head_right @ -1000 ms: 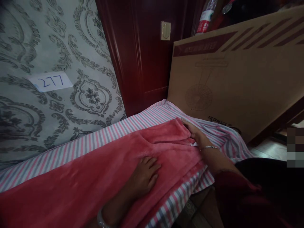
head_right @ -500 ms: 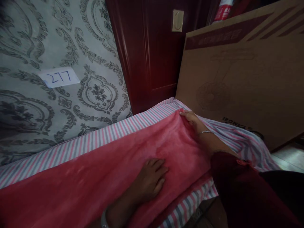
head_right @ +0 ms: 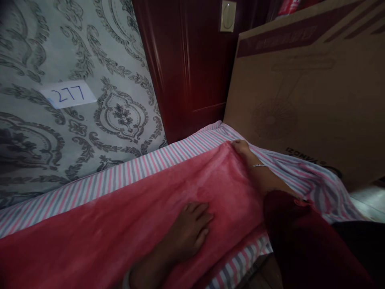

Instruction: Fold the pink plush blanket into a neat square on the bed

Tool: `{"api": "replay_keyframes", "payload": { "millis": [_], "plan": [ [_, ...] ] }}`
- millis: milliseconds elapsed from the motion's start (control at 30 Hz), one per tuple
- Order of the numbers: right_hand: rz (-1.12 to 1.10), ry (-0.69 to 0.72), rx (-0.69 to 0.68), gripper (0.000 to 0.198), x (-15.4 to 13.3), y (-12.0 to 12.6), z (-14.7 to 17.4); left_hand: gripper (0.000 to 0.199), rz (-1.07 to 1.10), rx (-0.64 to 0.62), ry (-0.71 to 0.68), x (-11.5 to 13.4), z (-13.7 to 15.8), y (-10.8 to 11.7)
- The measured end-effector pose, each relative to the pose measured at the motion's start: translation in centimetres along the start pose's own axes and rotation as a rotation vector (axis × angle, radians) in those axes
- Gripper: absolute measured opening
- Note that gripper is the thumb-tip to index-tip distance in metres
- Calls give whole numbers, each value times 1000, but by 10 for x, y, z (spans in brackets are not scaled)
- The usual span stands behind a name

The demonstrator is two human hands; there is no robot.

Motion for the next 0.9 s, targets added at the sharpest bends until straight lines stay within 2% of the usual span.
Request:
{"api": "replay_keyframes", "payload": {
  "millis": [133,233,300,400,467,533,667,767,900],
  "plan": [
    [98,-74,-36,27,2,-4,2,34,-1,95,-38,2,0,9],
    [178,-43,-16,27,-2,-4,4,32,-71,159,27,-12,0,31],
    [218,-6,25,28,-4,-3,8,33,-141,160,155,-35,1,55],
    [241,45,93,29,-2,-2,19,35,-281,117,479,-86,6,98],
    [240,77,134,28,0,-2,26,34,-349,51,656,-118,10,115],
    [249,114,176,27,0,-2,31,29,-370,-35,704,-139,6,116],
    [299,179,214,22,-3,-2,34,30,-367,-144,649,-160,-9,91],
    [324,198,198,20,-4,-4,31,23,-368,-95,691,-174,-13,83],
    [277,235,202,22,-4,-2,26,28,-345,0,830,-197,-9,94]
  ]
}}
Point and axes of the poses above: each hand's wrist, its own z-axis away from the middle knuckle, its own y-axis out of the back of the hand, x = y × z, the point moved 9 cm from there along -z, towards the middle knuckle, and after that the axes turned 6 degrees about -x, right-handed, at the moved point
